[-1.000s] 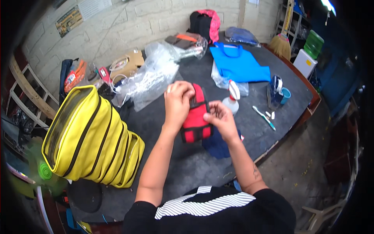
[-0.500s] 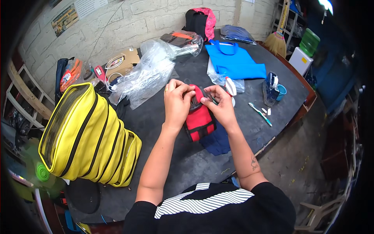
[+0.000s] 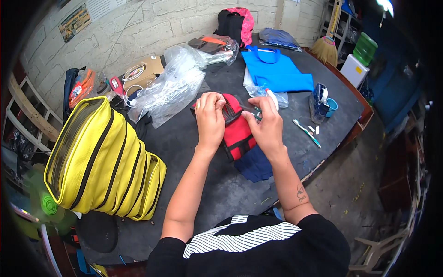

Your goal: Inspecting and trimming loose threads from manufactured yellow and red pouches at a workbench.

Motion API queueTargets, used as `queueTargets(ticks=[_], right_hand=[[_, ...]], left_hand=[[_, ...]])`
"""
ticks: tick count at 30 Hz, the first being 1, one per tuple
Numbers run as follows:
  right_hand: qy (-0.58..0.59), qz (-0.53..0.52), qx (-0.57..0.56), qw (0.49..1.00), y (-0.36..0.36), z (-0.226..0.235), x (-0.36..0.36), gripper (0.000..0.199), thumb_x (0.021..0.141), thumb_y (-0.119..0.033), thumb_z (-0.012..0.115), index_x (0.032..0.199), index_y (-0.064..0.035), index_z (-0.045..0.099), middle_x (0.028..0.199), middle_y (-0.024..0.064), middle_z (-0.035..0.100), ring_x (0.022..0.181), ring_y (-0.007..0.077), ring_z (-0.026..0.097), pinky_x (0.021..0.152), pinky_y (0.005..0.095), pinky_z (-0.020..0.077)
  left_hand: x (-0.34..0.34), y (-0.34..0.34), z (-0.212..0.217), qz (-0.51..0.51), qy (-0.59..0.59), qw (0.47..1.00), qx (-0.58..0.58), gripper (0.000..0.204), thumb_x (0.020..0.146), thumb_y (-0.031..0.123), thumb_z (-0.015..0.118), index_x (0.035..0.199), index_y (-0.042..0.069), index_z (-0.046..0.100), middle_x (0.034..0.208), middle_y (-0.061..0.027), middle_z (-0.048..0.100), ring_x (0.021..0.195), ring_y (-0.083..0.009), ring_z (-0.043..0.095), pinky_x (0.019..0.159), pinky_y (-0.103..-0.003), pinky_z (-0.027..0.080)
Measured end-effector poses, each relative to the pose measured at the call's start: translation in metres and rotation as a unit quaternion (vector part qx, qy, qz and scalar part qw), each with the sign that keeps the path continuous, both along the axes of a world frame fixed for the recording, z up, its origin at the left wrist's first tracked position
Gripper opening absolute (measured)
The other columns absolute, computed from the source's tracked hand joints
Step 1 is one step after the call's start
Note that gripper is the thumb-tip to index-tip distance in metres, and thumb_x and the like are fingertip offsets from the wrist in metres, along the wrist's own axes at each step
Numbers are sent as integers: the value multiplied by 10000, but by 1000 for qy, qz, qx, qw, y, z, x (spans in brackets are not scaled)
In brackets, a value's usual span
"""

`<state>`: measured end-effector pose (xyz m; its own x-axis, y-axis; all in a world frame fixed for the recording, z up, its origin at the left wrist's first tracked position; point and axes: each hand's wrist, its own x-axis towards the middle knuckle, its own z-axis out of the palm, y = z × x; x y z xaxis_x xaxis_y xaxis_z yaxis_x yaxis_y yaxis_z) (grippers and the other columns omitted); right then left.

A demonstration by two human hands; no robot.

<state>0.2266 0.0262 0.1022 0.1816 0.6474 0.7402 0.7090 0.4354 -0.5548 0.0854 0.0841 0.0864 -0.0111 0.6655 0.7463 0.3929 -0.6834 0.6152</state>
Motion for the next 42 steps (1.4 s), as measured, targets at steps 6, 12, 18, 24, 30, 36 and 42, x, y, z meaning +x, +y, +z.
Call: queueTargets(ticks=[6, 12, 18, 24, 30, 36, 42], right_hand=[[-109, -11, -20, 994, -8, 7, 2, 205, 739, -105, 730, 910, -36, 641, 837, 94, 581, 721, 308, 612, 611, 383, 481], [-148, -15, -1, 989, -4, 6, -3, 144, 740, -84, 716, 857, -33, 649, 787, 86, 560, 688, 302, 604, 604, 398, 469], [-81, -2, 9, 997, 8, -6, 4, 196, 752, -99, 719, 914, -18, 644, 798, 97, 584, 731, 263, 614, 633, 371, 474], [103, 99, -235, 961, 15, -31, 16, 466, 743, -121, 781, 1131, -5, 551, 884, 62, 647, 892, 115, 601, 727, 281, 492], [336, 273, -189, 881, 35, -41, 23, 310, 790, -60, 740, 1048, 4, 582, 982, 70, 653, 913, 114, 608, 830, 260, 485], [334, 273, -191, 882, 41, -39, 17, 285, 800, -72, 736, 1032, 7, 593, 974, 66, 652, 907, 119, 605, 837, 261, 478], [323, 262, -214, 884, 45, -39, 22, 279, 799, -83, 741, 1023, 10, 603, 968, 72, 656, 898, 117, 607, 830, 261, 480]], left_hand=[[4, 1, -2, -5, -6, 1000, 3, 137, 907, 124, 531, 852, 4, 568, 908, -120, 576, 905, -311, 522, 833, -397, 380], [2, 2, -2, -1, 12, 1000, 22, 134, 923, 97, 529, 895, -27, 573, 895, -119, 582, 883, -280, 531, 820, -355, 414], [-3, 5, -3, -18, -17, 1000, 11, 164, 925, 137, 526, 852, -4, 568, 869, -129, 570, 858, -302, 529, 796, -367, 398], [-21, 24, -11, -254, -407, 866, -139, 223, 977, 180, 505, 821, 36, 574, 895, -68, 605, 832, -149, 547, 792, -294, 413], [-35, -12, -20, -136, -378, 907, -127, 114, 909, 66, 566, 1020, 47, 545, 988, -63, 597, 919, -125, 579, 802, -253, 456], [-17, -34, -24, -137, -116, 959, -217, 561, 754, 46, 776, 1214, 23, 456, 841, -17, 562, 735, -56, 542, 638, -187, 469], [-25, -29, -23, -231, -247, 887, -314, 405, 859, 51, 641, 1234, 26, 490, 803, -15, 575, 652, -62, 543, 596, -197, 465]])
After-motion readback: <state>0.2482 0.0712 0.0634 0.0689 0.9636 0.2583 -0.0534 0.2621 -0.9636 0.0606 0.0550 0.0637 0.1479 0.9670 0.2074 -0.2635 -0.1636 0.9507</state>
